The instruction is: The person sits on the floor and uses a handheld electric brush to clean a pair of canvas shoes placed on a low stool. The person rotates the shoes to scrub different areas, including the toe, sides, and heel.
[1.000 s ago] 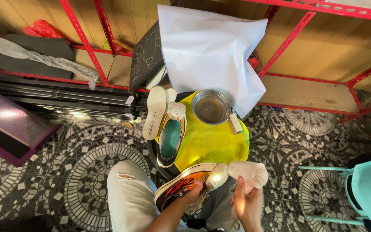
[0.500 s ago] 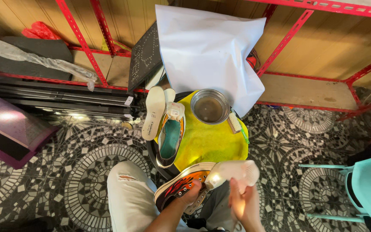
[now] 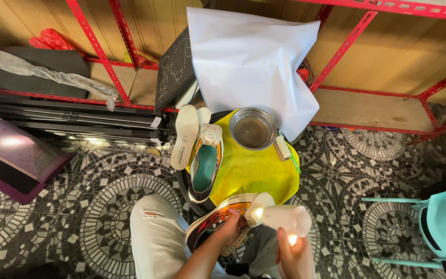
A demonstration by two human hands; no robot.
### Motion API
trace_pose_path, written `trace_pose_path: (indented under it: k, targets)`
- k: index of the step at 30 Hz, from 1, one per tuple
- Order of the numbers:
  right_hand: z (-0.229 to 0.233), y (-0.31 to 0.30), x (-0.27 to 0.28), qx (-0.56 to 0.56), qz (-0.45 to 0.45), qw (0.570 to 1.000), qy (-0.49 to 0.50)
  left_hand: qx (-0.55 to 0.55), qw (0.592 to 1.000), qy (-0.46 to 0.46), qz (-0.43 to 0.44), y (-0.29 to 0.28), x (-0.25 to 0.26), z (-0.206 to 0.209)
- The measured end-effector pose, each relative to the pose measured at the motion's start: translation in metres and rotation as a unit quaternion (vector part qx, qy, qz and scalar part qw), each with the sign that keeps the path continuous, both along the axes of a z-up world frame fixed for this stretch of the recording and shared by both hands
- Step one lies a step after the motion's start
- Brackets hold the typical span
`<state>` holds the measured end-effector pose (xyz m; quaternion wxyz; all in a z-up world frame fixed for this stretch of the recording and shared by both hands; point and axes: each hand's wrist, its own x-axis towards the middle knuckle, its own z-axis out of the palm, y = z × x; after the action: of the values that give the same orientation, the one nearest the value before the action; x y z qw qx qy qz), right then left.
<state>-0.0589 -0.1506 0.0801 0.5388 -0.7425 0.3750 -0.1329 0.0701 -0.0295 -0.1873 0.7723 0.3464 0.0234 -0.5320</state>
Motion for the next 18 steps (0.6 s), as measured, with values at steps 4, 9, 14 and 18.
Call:
trace_pose_path:
  k: [4, 9, 14, 18]
  targets:
    - [0.002, -0.007, -0.002, -0.008, -0.029, 0.999, 0.045, -0.01, 1.0, 0.012, -0.022, 0.01, 0.001, 0.037]
    - [0.005, 0.0, -0.004, -0.002, -0.039, 0.992, 0.119, -0.05, 0.998, -0.024, -0.016, 0.011, 0.008, 0.047]
    - [0.024, 0.003, 0.003, 0.031, -0.116, 0.991, 0.056, -0.124, 0.989, -0.072, 0.024, 0.014, 0.021, 0.064]
    - [-0.005, 0.001, -0.013, -0.054, -0.072, 0.992, 0.086, -0.126, 0.99, -0.043, 0.043, 0.015, 0.023, 0.074]
